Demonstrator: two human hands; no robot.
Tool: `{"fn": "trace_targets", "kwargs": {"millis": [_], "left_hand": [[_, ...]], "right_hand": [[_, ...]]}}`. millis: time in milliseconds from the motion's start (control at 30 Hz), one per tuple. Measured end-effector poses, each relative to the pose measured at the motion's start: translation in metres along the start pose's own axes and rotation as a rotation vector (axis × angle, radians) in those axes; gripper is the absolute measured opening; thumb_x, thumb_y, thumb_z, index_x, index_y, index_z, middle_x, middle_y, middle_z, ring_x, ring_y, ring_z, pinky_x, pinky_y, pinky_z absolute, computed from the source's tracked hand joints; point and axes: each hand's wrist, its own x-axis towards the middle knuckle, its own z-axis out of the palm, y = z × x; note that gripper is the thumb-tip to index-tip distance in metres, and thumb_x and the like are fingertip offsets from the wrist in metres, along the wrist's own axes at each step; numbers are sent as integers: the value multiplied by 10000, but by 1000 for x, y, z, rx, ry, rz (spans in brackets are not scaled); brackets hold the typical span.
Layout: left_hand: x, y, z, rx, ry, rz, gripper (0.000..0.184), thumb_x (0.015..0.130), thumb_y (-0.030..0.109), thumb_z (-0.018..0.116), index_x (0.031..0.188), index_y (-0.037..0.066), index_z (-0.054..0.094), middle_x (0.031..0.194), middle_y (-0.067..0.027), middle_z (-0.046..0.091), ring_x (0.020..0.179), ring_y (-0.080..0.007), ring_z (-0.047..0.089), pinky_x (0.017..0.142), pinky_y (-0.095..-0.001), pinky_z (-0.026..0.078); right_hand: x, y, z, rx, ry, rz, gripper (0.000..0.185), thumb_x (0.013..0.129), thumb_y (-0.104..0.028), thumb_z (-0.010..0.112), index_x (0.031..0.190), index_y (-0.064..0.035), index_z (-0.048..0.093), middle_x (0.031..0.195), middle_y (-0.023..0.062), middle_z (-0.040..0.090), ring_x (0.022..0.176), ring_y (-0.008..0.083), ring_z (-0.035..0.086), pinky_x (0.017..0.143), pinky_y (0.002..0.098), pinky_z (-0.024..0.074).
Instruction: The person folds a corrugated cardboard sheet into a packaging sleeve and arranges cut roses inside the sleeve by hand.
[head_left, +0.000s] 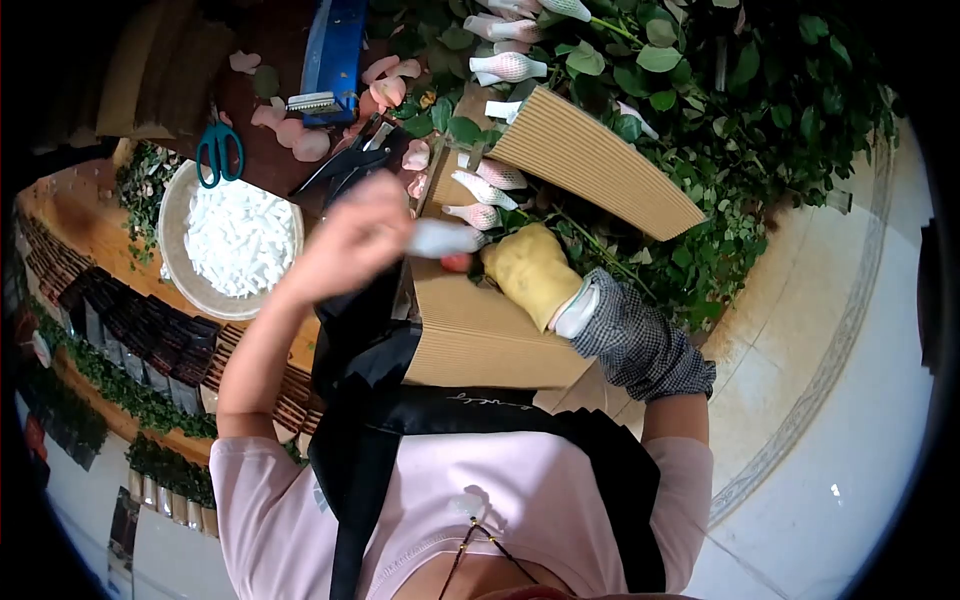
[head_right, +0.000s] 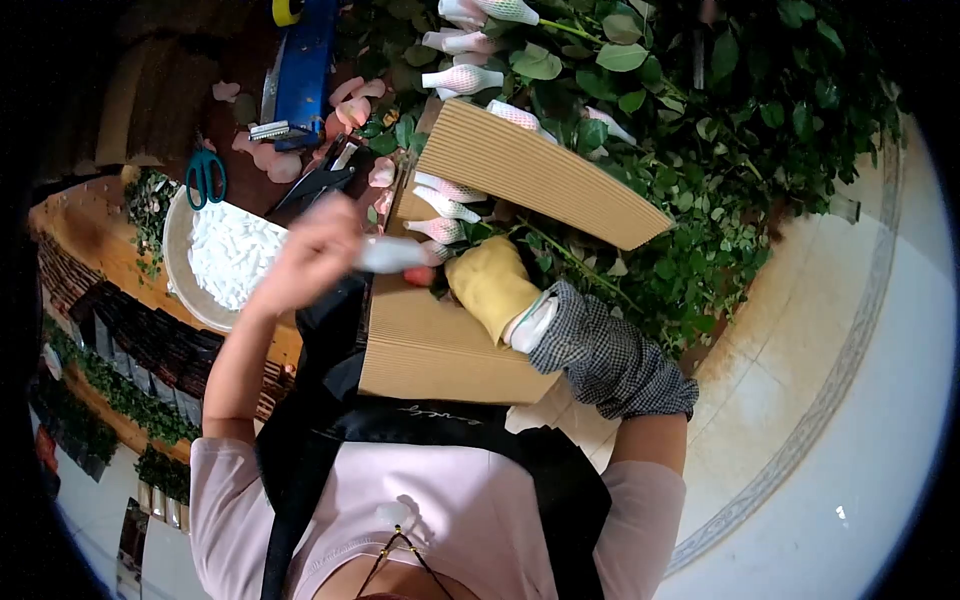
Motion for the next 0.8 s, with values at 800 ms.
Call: {"fn": "trace_targets", "kwargs": {"millis": [800], "left_hand": [[22,-18,55,601,119,-290,271,869,259,737,859,37,581,841,-155,678,774,-379,676,641,-460,531]], "right_hand": [[-13,18,-18,280,495,144,262,865,-302,714,792,-89,579,617,92,603,602,295,637,595,415,509]]}}
